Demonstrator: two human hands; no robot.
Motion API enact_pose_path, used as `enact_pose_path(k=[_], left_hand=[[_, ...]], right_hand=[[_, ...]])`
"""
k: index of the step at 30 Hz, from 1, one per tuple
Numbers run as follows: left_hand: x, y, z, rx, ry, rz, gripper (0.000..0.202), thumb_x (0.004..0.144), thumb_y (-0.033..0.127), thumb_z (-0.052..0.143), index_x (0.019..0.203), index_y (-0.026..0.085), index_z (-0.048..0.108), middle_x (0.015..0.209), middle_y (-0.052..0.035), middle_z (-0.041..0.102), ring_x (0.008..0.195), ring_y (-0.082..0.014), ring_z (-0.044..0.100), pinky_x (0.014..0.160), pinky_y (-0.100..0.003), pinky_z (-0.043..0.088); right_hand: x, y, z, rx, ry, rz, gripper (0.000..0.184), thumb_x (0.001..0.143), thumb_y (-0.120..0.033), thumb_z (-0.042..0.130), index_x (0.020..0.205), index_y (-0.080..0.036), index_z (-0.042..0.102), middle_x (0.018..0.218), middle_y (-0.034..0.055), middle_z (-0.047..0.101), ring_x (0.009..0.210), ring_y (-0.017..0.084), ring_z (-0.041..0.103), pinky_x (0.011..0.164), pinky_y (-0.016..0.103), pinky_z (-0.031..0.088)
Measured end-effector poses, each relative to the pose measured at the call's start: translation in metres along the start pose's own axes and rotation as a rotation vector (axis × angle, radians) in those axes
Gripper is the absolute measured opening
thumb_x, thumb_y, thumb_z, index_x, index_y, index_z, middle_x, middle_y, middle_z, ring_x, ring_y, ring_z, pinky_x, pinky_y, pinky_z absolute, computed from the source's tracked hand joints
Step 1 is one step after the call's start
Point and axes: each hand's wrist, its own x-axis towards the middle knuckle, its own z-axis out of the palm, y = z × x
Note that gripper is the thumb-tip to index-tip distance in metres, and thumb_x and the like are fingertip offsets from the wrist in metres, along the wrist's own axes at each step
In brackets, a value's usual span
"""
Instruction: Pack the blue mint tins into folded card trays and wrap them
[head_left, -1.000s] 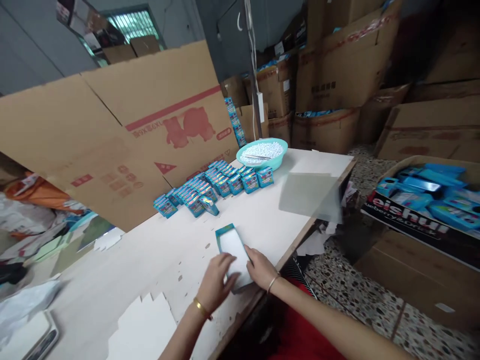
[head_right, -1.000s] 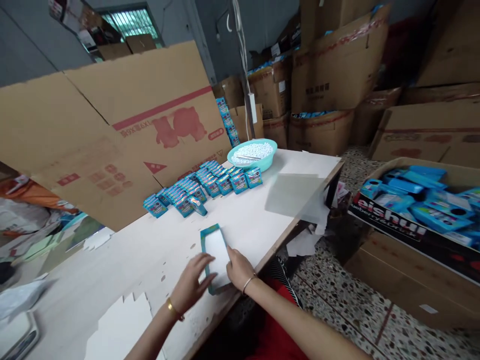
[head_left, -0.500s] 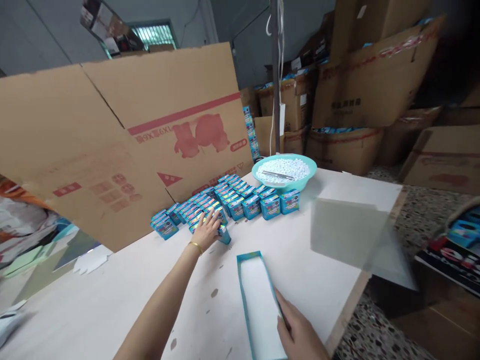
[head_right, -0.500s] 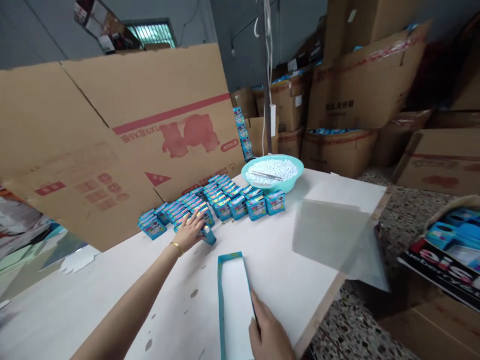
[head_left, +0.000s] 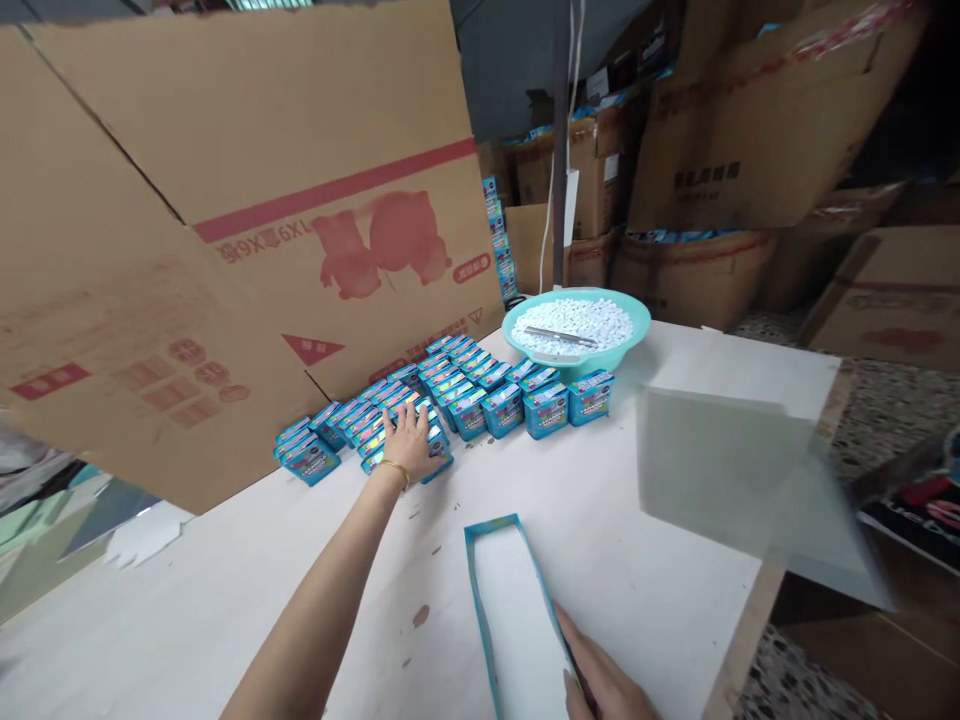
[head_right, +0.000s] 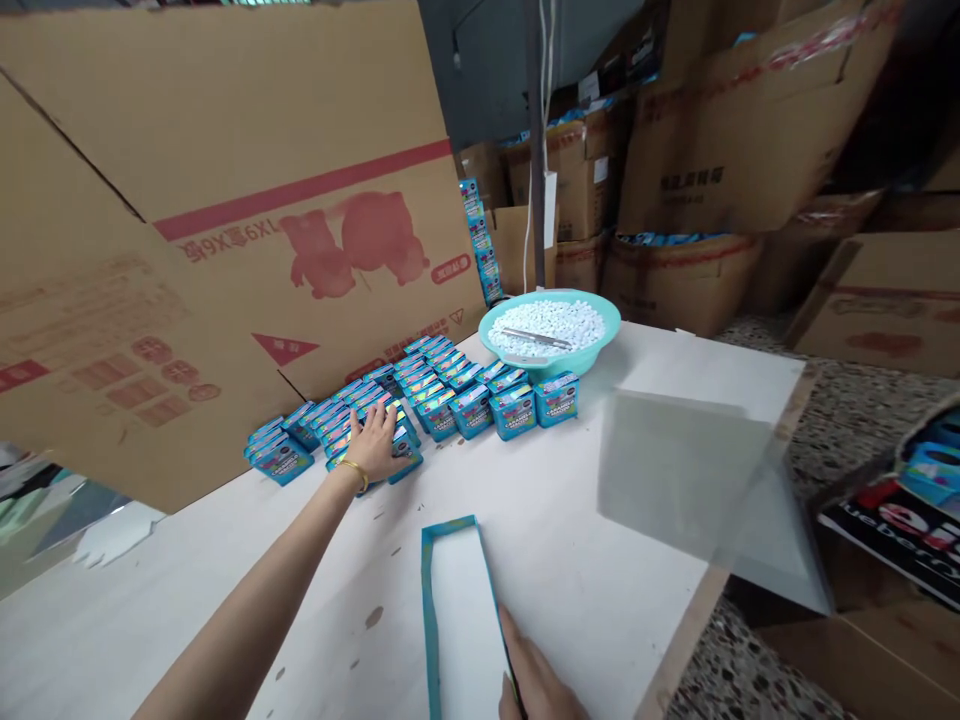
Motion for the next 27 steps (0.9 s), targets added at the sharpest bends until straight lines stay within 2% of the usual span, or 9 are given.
enact_pose_path(k=[3, 5, 9, 12, 15, 17, 19, 23, 27], left_hand=[[-0.007, 0.001, -0.005, 0.023, 0.073, 0.068, 0.095, 0.061, 0.051, 0.063, 0.140, 0.015, 0.024, 0.142, -0.0211, 0.033, 0.133, -0.0389, 0.025, 0.108, -0.054, -0.004], [-0.007, 0.001, -0.007, 0.002, 0.108, 0.083, 0.101, 0.057, 0.052, 0.066, 0.141, 0.017, 0.022, 0.137, -0.0195, 0.037, 0.128, -0.0385, 0.031, 0.108, -0.052, 0.005], [0.004, -0.001, -0.009, -0.055, 0.049, 0.042, 0.114, 0.050, 0.056, 0.068, 0.144, 0.017, 0.016, 0.132, -0.0206, 0.040, 0.122, -0.0413, 0.034, 0.098, -0.051, 0.026], [0.005, 0.001, -0.014, -0.086, 0.032, 0.005, 0.111, 0.049, 0.051, 0.070, 0.143, 0.021, 0.020, 0.128, -0.0183, 0.044, 0.118, -0.0414, 0.037, 0.095, -0.050, 0.028], [-0.017, 0.008, -0.030, -0.188, 0.173, -0.068, 0.106, 0.052, 0.051, 0.070, 0.143, 0.023, 0.023, 0.128, -0.0159, 0.044, 0.116, -0.0391, 0.039, 0.096, -0.049, 0.028], [-0.042, 0.013, -0.048, -0.315, 0.305, -0.104, 0.103, 0.056, 0.054, 0.069, 0.143, 0.024, 0.021, 0.129, -0.0139, 0.043, 0.117, -0.0370, 0.039, 0.097, -0.049, 0.028], [-0.071, 0.017, -0.067, -0.480, 0.353, -0.067, 0.105, 0.058, 0.056, 0.069, 0.144, 0.025, 0.017, 0.133, -0.0117, 0.040, 0.120, -0.0351, 0.038, 0.099, -0.049, 0.028], [-0.120, 0.033, -0.084, -0.665, 0.160, 0.177, 0.110, 0.057, 0.057, 0.071, 0.144, 0.026, 0.012, 0.137, -0.0098, 0.038, 0.122, -0.0310, 0.038, 0.101, -0.046, 0.030], [-0.144, 0.062, -0.073, -0.469, -0.054, 0.298, 0.107, 0.050, 0.056, 0.073, 0.141, 0.025, 0.026, 0.124, -0.0122, 0.047, 0.112, -0.0339, 0.043, 0.093, -0.048, 0.034]], right_hand=[[0.008, -0.006, -0.007, 0.013, -0.061, -0.016, 0.056, 0.087, -0.022, 0.040, 0.142, -0.021, 0.032, 0.133, 0.0064, 0.052, 0.114, 0.018, 0.055, 0.092, 0.022, 0.047], [0.012, -0.011, -0.009, 0.010, -0.084, -0.007, 0.058, 0.086, -0.021, 0.040, 0.143, -0.020, 0.030, 0.136, 0.0061, 0.048, 0.120, 0.017, 0.051, 0.096, 0.022, 0.044], [0.020, -0.017, -0.009, -0.030, -0.106, 0.023, 0.064, 0.082, -0.017, 0.041, 0.144, -0.022, 0.026, 0.141, 0.0029, 0.041, 0.126, 0.016, 0.043, 0.101, 0.023, 0.039], [0.024, -0.024, -0.010, -0.060, -0.103, 0.058, 0.069, 0.079, -0.013, 0.041, 0.145, -0.024, 0.023, 0.140, 0.0027, 0.043, 0.123, 0.017, 0.047, 0.099, 0.026, 0.042], [0.025, -0.037, -0.012, -0.099, -0.090, 0.092, 0.072, 0.076, -0.009, 0.039, 0.145, -0.021, 0.023, 0.134, 0.0071, 0.050, 0.114, 0.020, 0.055, 0.094, 0.030, 0.046], [0.025, -0.047, -0.015, -0.155, -0.081, 0.116, 0.072, 0.075, -0.006, 0.038, 0.145, -0.017, 0.024, 0.130, 0.0105, 0.053, 0.110, 0.022, 0.058, 0.093, 0.033, 0.047], [0.025, -0.056, -0.019, -0.213, -0.082, 0.134, 0.071, 0.075, -0.005, 0.038, 0.144, -0.015, 0.026, 0.129, 0.0127, 0.054, 0.109, 0.023, 0.058, 0.092, 0.034, 0.046], [0.027, -0.065, -0.024, -0.279, -0.110, 0.159, 0.071, 0.075, -0.005, 0.038, 0.144, -0.012, 0.023, 0.130, 0.0149, 0.053, 0.104, 0.025, 0.060, 0.087, 0.036, 0.049], [0.026, -0.071, -0.026, -0.329, -0.131, 0.163, 0.071, 0.077, -0.008, 0.039, 0.145, -0.010, 0.019, 0.131, 0.0166, 0.051, 0.102, 0.026, 0.061, 0.084, 0.035, 0.049]])
